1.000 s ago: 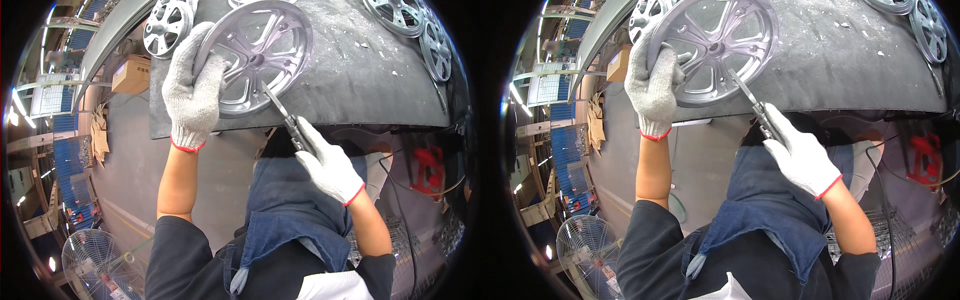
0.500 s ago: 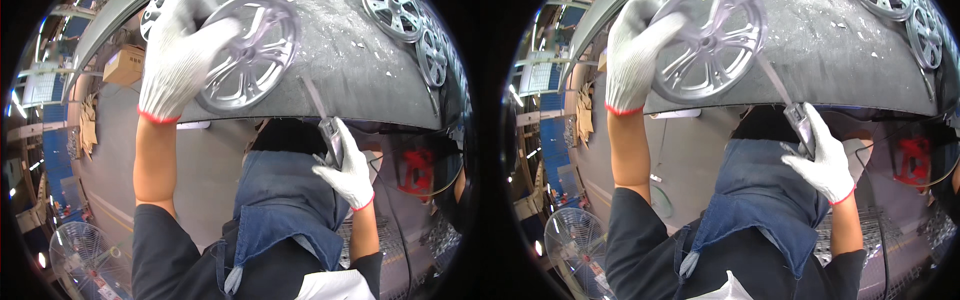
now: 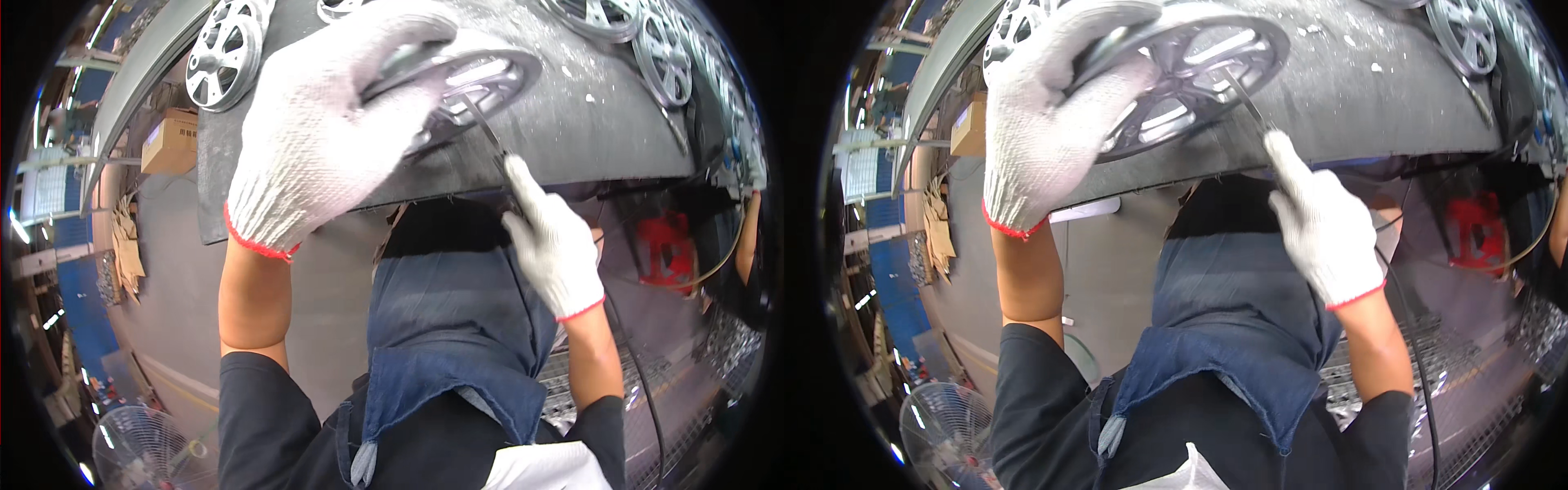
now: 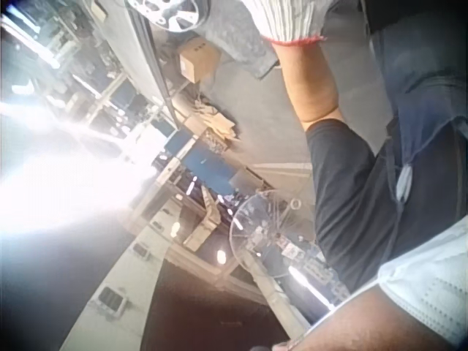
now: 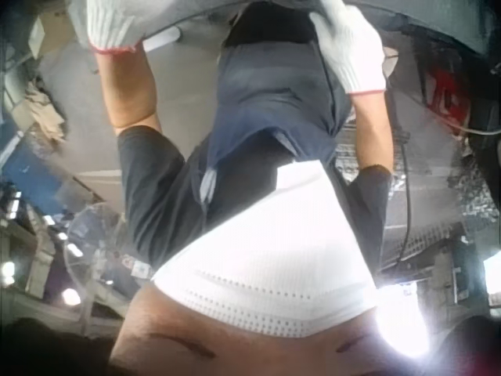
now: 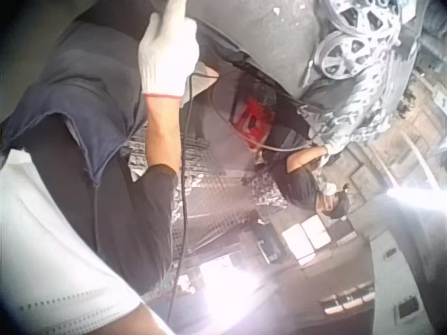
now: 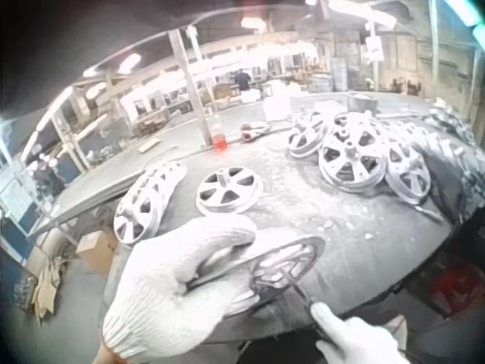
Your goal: Deburring the edges of metal wheel covers using a handheld pneumatic tool.
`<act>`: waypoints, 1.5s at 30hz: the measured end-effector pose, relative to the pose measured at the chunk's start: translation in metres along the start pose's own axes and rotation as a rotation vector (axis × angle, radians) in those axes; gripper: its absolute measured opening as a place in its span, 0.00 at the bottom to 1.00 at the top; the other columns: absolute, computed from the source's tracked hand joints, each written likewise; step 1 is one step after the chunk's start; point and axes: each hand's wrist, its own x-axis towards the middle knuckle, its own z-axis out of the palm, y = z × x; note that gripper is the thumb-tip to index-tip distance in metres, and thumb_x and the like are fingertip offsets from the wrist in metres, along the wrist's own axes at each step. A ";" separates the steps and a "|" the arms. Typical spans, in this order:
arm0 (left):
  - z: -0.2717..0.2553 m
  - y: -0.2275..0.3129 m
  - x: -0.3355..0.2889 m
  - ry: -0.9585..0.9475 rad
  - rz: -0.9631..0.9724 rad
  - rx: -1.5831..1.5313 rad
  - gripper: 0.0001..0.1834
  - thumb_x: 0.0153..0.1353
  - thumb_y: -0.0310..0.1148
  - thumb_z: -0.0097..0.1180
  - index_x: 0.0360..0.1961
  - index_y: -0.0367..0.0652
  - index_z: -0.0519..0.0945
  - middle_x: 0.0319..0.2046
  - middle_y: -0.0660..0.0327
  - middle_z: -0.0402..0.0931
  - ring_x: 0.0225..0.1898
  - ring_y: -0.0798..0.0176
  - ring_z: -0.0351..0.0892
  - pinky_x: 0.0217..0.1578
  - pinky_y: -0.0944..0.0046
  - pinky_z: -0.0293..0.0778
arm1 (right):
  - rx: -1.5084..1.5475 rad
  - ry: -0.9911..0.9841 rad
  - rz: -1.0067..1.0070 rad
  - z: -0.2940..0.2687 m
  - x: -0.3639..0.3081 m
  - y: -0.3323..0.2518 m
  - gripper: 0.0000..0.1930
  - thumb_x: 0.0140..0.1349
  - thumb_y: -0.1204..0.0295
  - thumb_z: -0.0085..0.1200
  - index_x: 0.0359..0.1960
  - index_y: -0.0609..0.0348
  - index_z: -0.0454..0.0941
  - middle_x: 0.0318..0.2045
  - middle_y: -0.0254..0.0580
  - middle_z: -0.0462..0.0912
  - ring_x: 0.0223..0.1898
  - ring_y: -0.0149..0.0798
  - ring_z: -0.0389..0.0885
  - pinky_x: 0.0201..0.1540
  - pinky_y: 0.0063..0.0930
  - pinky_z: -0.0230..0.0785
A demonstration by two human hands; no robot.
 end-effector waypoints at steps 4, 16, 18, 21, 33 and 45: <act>-0.003 0.007 -0.004 0.029 -0.024 -0.010 0.20 0.69 0.24 0.70 0.61 0.37 0.87 0.54 0.54 0.90 0.54 0.59 0.90 0.58 0.61 0.83 | 0.479 0.050 0.003 0.031 0.005 -0.011 0.38 0.72 0.72 0.67 0.83 0.48 0.70 0.37 0.56 0.86 0.38 0.55 0.89 0.46 0.43 0.82; -0.010 -0.010 -0.047 0.260 -0.376 -0.230 0.25 0.66 0.16 0.71 0.65 0.32 0.85 0.62 0.53 0.87 0.64 0.60 0.85 0.68 0.57 0.79 | 1.170 -0.508 0.688 -0.011 0.017 -0.025 0.41 0.74 0.73 0.58 0.88 0.45 0.61 0.32 0.29 0.81 0.22 0.22 0.72 0.24 0.21 0.70; -0.010 -0.010 -0.054 0.284 -0.379 -0.268 0.26 0.66 0.15 0.71 0.65 0.32 0.85 0.61 0.52 0.87 0.64 0.59 0.85 0.69 0.56 0.78 | 1.176 -0.533 0.658 -0.014 0.024 -0.025 0.40 0.74 0.72 0.58 0.88 0.45 0.61 0.33 0.28 0.81 0.22 0.22 0.72 0.24 0.21 0.70; -0.010 -0.010 -0.062 0.318 -0.417 -0.248 0.25 0.66 0.14 0.70 0.65 0.31 0.85 0.62 0.52 0.86 0.65 0.58 0.85 0.69 0.56 0.78 | 1.061 -0.469 0.572 -0.013 0.029 -0.017 0.39 0.77 0.71 0.57 0.88 0.46 0.60 0.34 0.29 0.81 0.22 0.21 0.73 0.24 0.21 0.70; -0.008 -0.020 -0.056 0.363 -0.438 -0.367 0.26 0.70 0.15 0.65 0.68 0.33 0.82 0.60 0.54 0.87 0.37 0.75 0.84 0.34 0.74 0.77 | 1.128 -0.473 0.615 0.015 0.016 -0.029 0.41 0.77 0.71 0.59 0.89 0.40 0.59 0.33 0.29 0.80 0.23 0.22 0.73 0.26 0.22 0.72; -0.008 -0.022 -0.057 0.434 -0.471 -0.337 0.27 0.75 0.17 0.58 0.74 0.35 0.79 0.35 0.62 0.84 0.21 0.78 0.67 0.52 0.50 0.92 | 1.235 -0.466 0.637 0.031 0.014 -0.031 0.40 0.79 0.72 0.58 0.89 0.40 0.57 0.32 0.29 0.79 0.22 0.21 0.71 0.25 0.21 0.71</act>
